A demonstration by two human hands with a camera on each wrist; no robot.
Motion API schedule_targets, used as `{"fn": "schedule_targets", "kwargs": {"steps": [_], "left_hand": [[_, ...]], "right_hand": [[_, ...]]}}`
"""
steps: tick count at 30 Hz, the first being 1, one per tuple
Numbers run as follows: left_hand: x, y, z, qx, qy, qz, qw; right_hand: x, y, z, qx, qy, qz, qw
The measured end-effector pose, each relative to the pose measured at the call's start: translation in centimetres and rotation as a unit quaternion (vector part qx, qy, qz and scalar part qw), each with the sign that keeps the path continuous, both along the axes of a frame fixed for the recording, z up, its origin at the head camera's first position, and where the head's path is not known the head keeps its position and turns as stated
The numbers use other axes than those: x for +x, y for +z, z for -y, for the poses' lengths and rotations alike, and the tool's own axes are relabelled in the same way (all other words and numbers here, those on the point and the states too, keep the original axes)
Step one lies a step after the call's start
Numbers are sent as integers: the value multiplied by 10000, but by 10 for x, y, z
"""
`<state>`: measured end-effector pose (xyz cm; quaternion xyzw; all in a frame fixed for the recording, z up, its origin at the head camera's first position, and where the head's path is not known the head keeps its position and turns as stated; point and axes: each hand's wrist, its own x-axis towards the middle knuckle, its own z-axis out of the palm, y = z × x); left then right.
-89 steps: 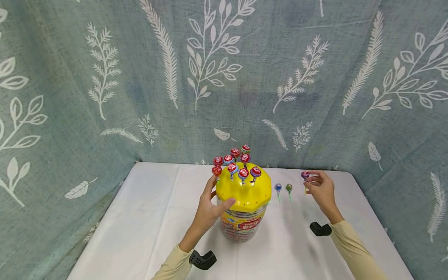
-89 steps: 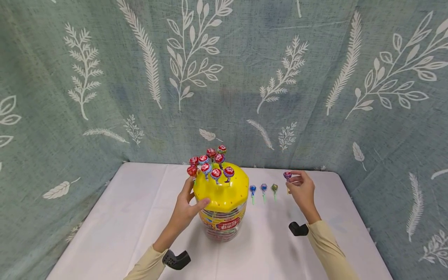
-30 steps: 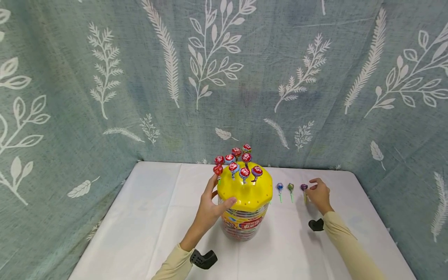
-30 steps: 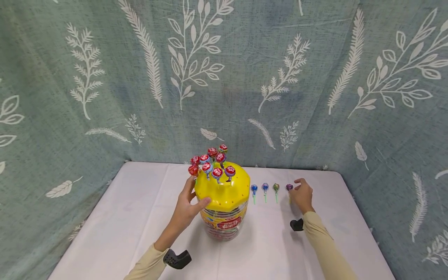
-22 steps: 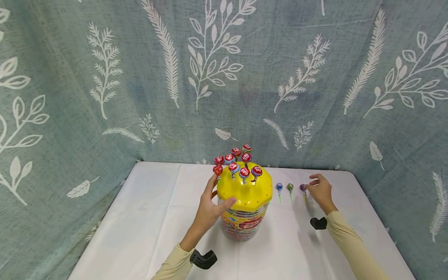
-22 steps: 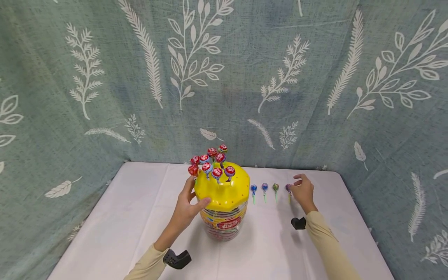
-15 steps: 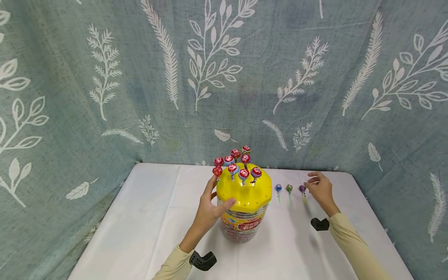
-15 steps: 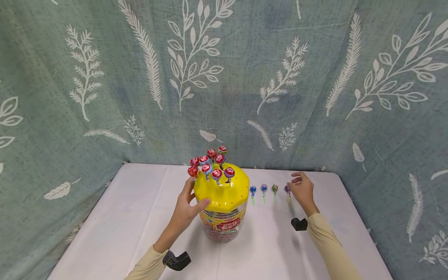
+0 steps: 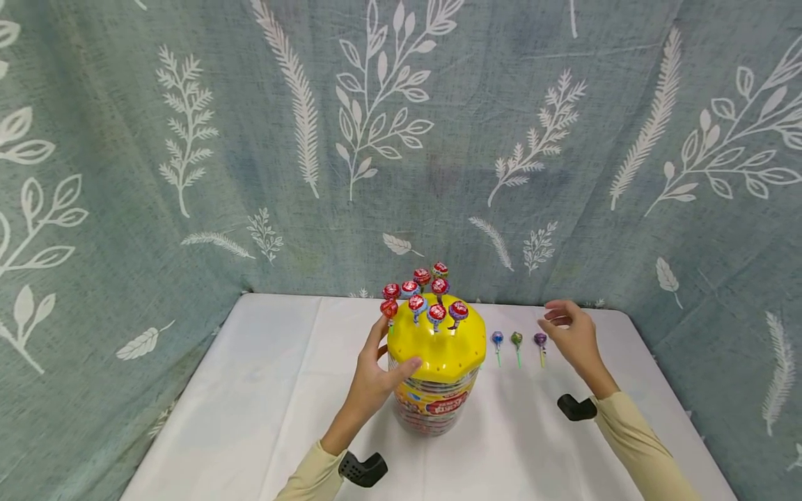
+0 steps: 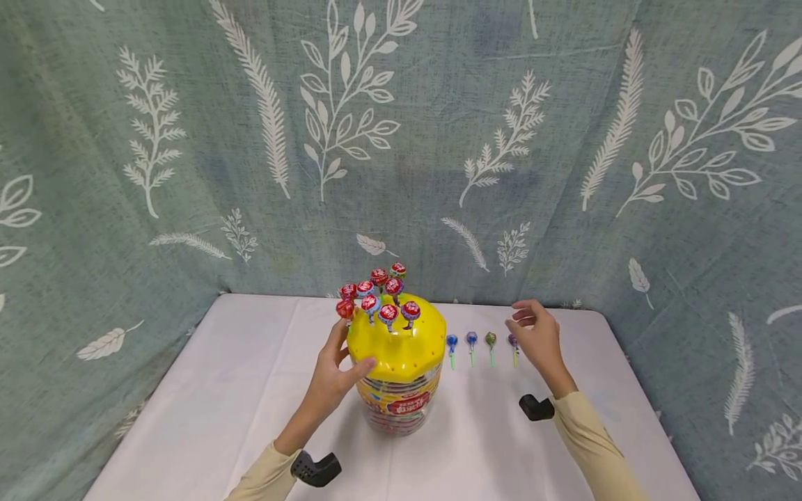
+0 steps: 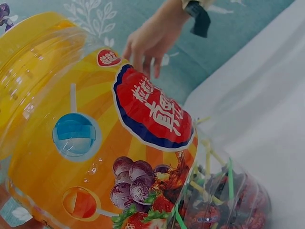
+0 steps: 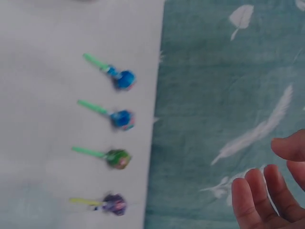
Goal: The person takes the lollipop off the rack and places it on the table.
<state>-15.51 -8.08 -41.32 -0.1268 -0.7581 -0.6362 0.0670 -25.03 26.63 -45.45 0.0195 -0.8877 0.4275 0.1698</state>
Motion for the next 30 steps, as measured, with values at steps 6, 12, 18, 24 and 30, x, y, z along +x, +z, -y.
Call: {"fn": "schedule_targets", "kwargs": {"steps": [6,12,18,24,30], "left_hand": [[0,0,0,25,26,11,10000],[-11,-20,1,-30,107,12,9999],[-17,-36,2,-38,161,-108,9998],[-16,-36,2,-28,169,-261,9995],[-1,-4,-1,26,76,-97,9999]], "right_hand": [[10,21,10,-42,310,-328,9990],[21,38,18,-166,579,-551,9967],[31,54,26,-295,738,-653,9947],[40,67,36,-408,884,-718,9927],[49,82,49,-565,1093,-819,9890]]}}
